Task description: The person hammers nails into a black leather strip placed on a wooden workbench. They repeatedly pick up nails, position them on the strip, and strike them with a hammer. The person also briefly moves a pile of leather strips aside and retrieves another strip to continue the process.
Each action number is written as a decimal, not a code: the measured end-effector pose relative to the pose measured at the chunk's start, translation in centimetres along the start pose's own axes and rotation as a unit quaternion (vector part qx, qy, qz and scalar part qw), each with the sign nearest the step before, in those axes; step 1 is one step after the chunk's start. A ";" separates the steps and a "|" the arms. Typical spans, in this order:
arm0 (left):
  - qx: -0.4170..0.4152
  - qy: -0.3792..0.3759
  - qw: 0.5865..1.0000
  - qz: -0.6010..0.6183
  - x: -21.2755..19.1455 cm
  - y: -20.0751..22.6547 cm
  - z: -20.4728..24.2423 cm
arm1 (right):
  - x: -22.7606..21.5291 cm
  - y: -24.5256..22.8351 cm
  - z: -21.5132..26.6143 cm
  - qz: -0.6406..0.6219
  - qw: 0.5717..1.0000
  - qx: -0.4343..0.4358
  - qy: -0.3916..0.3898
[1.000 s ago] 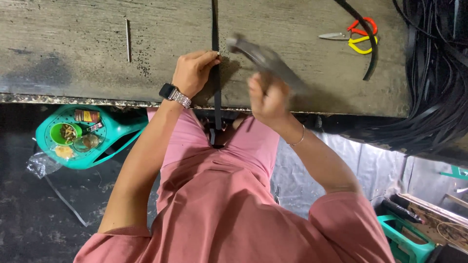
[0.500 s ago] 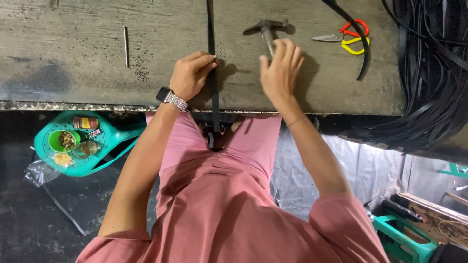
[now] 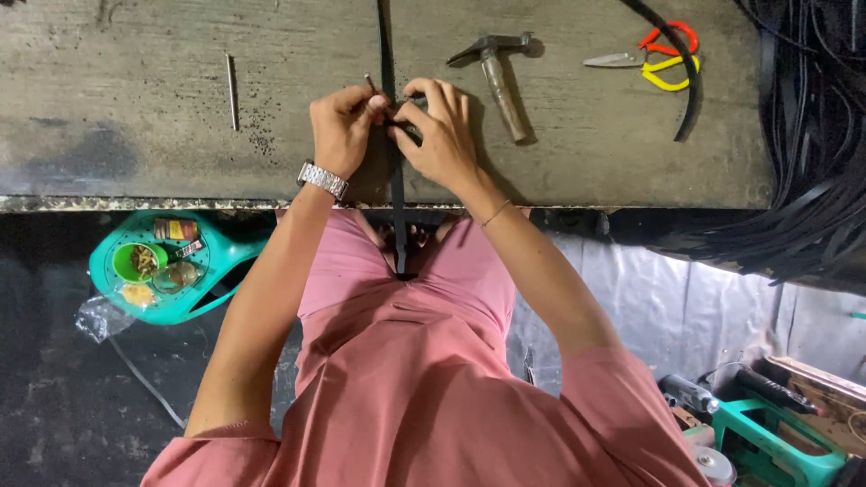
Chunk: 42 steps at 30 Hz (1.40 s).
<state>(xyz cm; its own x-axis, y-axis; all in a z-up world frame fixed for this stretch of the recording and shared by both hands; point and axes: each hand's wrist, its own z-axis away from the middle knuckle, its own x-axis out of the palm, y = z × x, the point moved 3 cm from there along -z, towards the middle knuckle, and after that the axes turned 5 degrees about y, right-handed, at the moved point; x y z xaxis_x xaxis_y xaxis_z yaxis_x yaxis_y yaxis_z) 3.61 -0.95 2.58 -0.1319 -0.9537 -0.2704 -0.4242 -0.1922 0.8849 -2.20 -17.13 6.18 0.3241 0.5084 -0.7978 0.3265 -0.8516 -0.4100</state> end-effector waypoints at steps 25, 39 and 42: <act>0.168 0.060 0.984 -0.011 -1.4 4.3 -0.2 | 0.6 0.4 1.4 -0.004 1.000 -0.013 0.013; 0.059 -0.016 0.998 0.029 -1.7 2.5 1.5 | -0.1 -0.2 2.6 0.011 0.999 0.000 -0.042; 0.046 -0.028 0.998 0.037 -1.7 2.5 1.4 | 0.0 0.1 2.5 0.011 0.998 0.001 -0.064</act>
<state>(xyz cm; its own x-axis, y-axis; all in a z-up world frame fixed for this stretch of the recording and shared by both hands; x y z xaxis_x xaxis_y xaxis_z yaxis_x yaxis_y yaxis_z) 1.46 0.50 4.73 -0.2146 -0.9497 -0.2282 -0.4914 -0.0969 0.8655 -4.41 -17.58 5.04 0.2150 0.4693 -0.8565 0.3180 -0.8628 -0.3929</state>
